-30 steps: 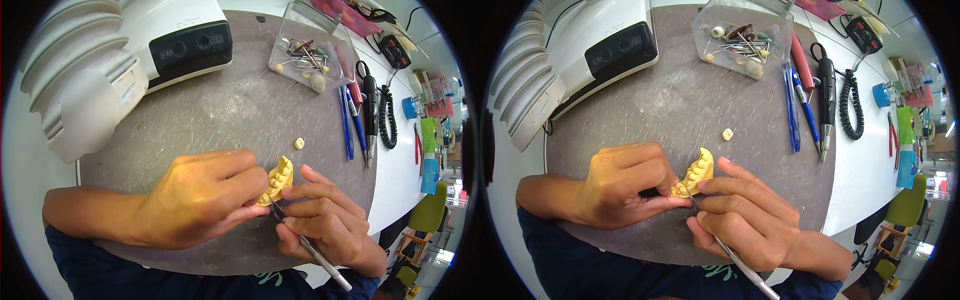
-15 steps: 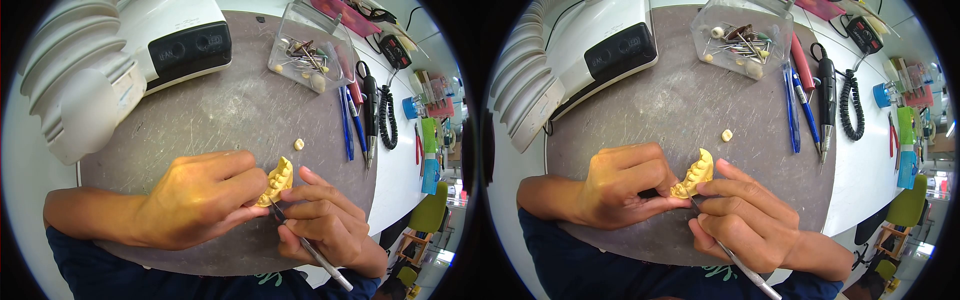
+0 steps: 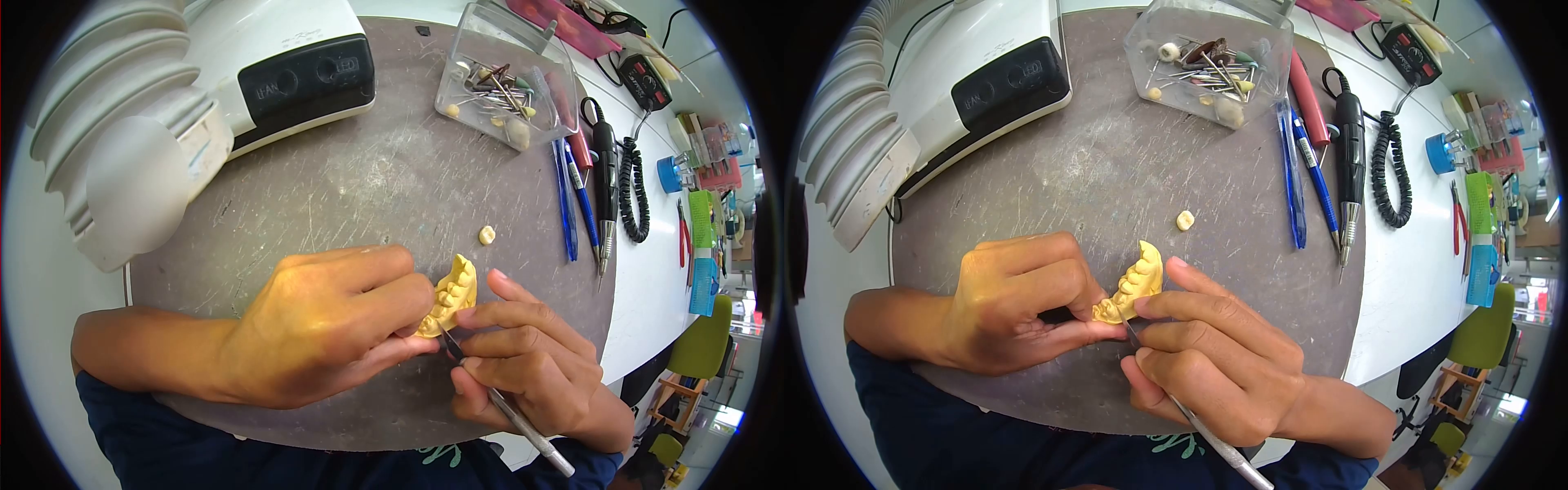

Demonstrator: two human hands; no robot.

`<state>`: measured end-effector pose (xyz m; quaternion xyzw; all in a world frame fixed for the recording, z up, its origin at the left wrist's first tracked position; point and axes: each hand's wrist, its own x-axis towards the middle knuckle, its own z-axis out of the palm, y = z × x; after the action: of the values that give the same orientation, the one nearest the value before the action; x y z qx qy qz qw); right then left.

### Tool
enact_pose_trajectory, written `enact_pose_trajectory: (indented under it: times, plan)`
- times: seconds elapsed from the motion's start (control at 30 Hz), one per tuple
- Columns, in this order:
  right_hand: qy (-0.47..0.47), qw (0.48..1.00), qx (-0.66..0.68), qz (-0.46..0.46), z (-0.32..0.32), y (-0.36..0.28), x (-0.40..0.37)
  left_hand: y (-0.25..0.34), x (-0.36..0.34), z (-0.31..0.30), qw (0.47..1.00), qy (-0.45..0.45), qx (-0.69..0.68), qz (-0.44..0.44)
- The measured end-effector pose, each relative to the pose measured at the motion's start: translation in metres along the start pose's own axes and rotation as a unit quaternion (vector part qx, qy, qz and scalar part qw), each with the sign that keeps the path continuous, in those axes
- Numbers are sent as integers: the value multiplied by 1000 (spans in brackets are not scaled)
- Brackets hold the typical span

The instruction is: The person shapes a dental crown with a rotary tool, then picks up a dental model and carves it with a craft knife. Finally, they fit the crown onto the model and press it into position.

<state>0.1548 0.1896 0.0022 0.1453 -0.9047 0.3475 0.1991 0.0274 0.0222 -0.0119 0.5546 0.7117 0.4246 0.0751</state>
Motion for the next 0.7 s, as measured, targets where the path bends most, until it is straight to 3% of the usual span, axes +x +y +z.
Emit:
enact_pose_trajectory:
  times: [0.7]
  plan:
    - [-5,1000,19,2,0,1,-1,0,0,2,1000,-3,0,9]
